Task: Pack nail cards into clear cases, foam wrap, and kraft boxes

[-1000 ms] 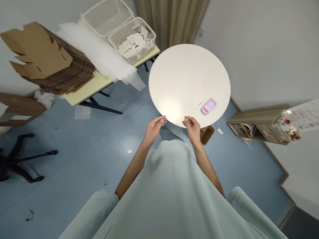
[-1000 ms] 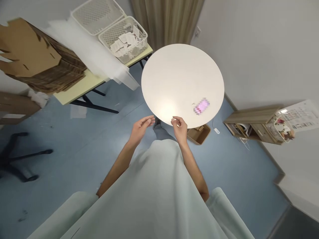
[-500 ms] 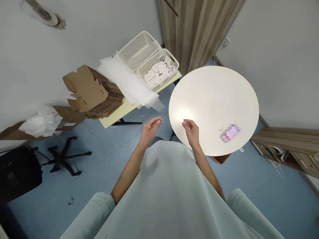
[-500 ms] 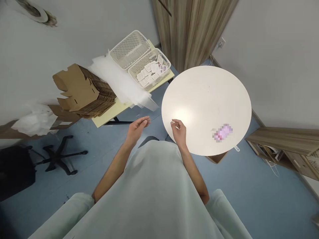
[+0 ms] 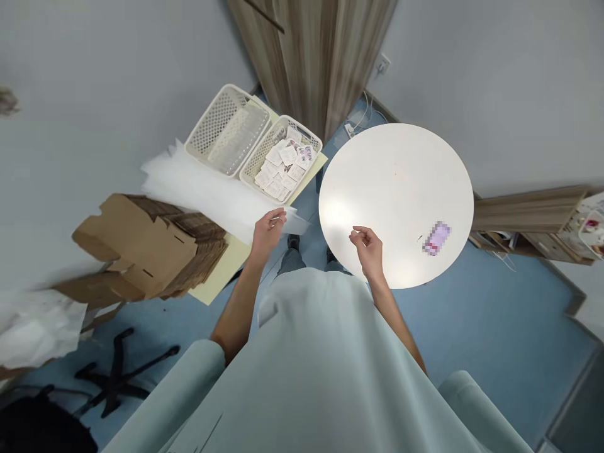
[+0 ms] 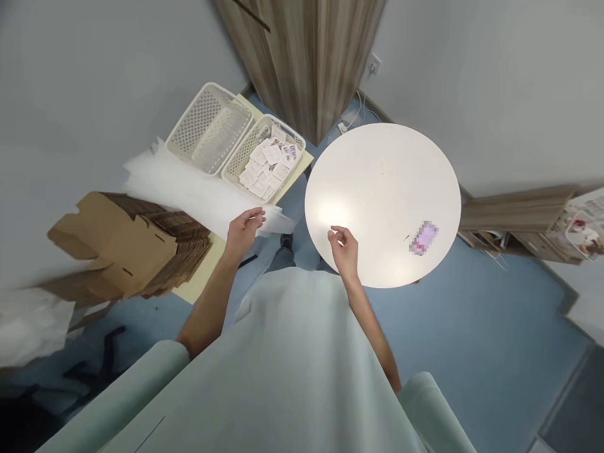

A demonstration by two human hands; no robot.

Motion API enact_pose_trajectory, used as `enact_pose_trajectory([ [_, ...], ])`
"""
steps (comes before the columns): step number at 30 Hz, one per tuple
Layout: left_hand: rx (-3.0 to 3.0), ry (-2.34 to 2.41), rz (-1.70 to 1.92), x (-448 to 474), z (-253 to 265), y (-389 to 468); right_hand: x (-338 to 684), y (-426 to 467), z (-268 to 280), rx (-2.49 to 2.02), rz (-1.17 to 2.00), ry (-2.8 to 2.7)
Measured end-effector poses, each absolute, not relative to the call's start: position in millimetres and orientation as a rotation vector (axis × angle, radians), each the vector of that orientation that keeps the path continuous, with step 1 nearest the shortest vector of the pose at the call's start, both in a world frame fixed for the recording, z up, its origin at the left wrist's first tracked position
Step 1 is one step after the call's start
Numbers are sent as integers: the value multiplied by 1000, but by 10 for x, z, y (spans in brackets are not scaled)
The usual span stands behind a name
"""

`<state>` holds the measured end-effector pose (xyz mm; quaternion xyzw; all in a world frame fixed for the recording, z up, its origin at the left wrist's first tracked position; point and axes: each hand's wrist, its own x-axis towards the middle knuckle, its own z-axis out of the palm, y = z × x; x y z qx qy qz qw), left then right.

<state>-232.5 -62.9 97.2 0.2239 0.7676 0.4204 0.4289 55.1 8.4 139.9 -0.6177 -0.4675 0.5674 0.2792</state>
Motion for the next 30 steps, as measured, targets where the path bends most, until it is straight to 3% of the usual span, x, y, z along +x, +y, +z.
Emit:
enact_pose_trajectory([
  [11,1076,2066,563,-3540,328,338,-153,-332,1591,-1858,1308,-970],
  [20,1286,1958,589,-3690,-68,996,-567,-253,1620,-1868,1290,-958],
  [30,1120,2151,415,-3593,-244,1639,-572,-203,1702,-1851,1299,-920],
])
